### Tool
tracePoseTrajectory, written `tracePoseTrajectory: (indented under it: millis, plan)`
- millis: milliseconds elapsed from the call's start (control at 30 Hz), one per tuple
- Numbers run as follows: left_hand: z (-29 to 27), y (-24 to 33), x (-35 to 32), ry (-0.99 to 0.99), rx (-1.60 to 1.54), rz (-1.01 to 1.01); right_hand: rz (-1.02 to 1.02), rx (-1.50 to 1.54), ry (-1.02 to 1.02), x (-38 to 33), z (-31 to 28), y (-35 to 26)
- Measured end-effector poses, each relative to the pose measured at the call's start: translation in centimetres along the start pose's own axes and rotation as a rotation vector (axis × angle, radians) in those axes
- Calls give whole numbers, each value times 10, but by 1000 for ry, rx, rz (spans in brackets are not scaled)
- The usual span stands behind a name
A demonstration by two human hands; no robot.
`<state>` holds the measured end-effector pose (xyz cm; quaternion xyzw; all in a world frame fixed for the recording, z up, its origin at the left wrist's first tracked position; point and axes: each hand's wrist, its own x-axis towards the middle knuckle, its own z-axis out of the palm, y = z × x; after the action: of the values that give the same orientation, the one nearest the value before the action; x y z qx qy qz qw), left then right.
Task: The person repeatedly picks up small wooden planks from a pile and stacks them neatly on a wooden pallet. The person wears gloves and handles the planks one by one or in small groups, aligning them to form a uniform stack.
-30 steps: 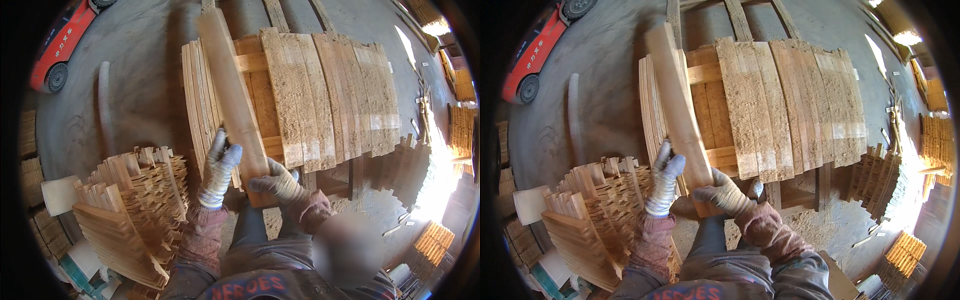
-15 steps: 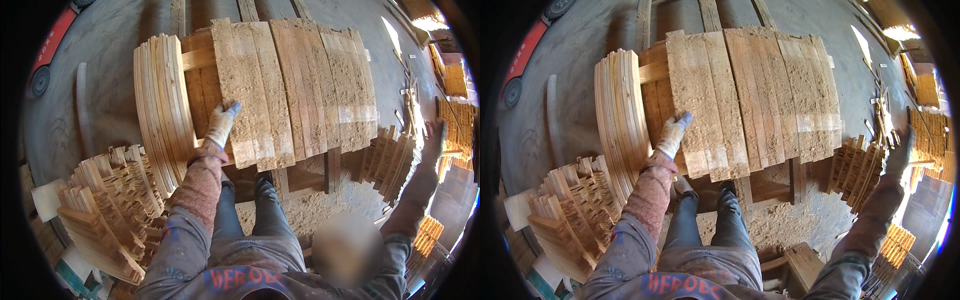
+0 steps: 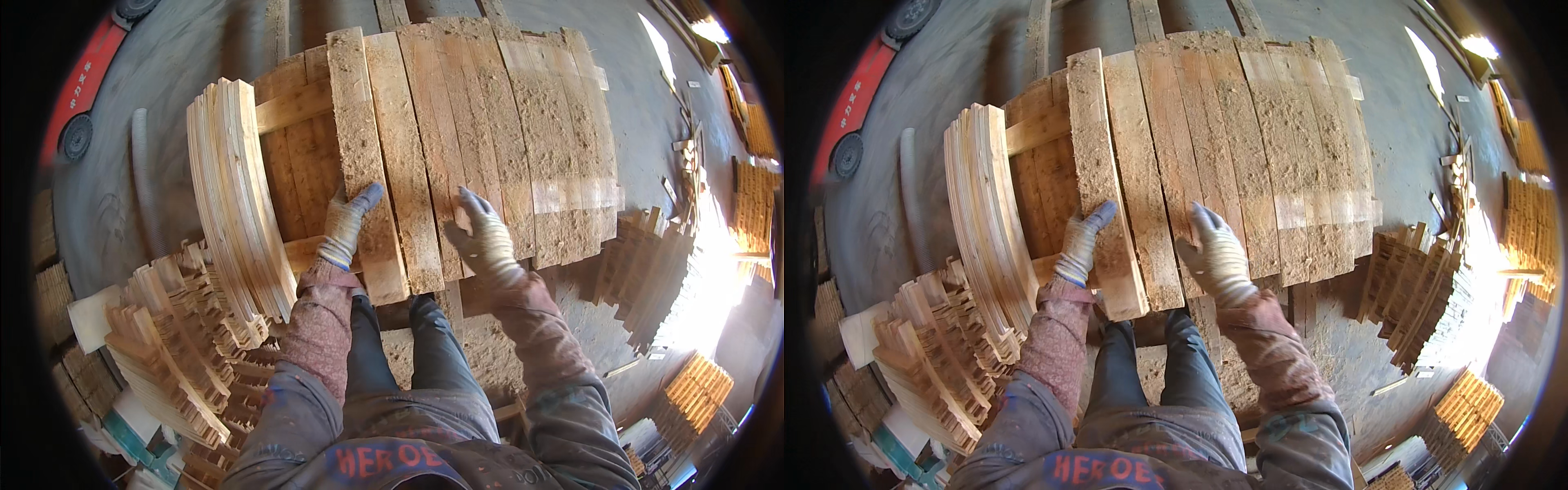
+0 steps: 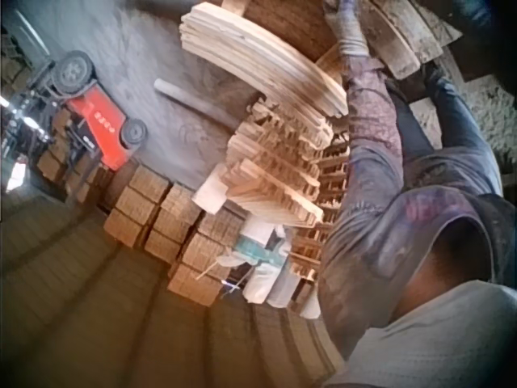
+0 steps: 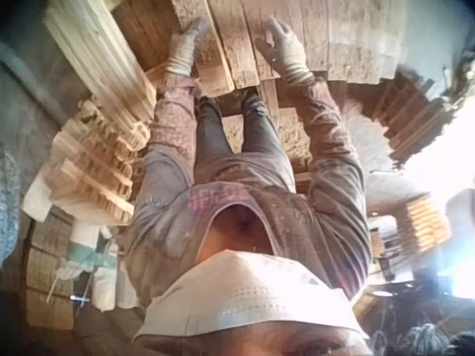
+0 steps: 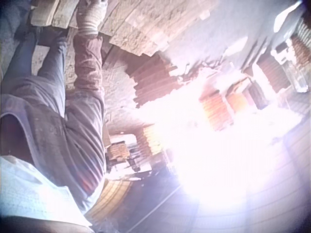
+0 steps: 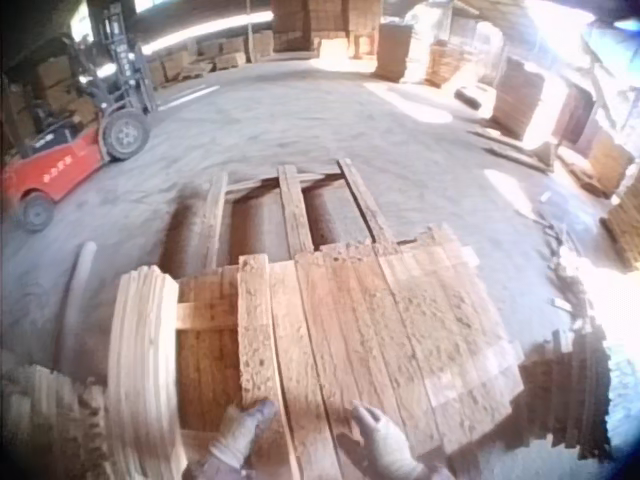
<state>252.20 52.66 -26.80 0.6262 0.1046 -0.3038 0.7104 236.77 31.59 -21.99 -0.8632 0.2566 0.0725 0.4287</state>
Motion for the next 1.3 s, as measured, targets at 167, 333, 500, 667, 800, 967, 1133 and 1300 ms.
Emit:
tracePoseTrajectory:
  millis: [167, 333, 500, 667, 800, 967, 1133, 1300]
  plan:
    - [-37, 31, -24, 150, 229, 128, -76, -415, 86, 44, 69, -60]
    - [-38, 32, -24, 375, 1042, 123, 21, -743, 245, 93, 110, -51]
    - [-59, 33, -30, 378, 1038, 128, -36, -264, 303, 87, 81, -78]
    - [-83, 29, -41, 364, 777, 325, -96, 678, 105, 74, 94, -100]
    - [-110, 45, -50, 286, 842, 300, 158, 994, -94, 73, 151, -168]
    - [-195, 97, -49, 198, 324, 261, 158, 824, -113, 90, 225, -135]
    - [-339, 72, -13, 411, 719, 260, 241, 1099, -172, 87, 227, -170]
    - [-334, 48, 3, 255, 371, 73, 146, 439, -141, 100, 231, -170]
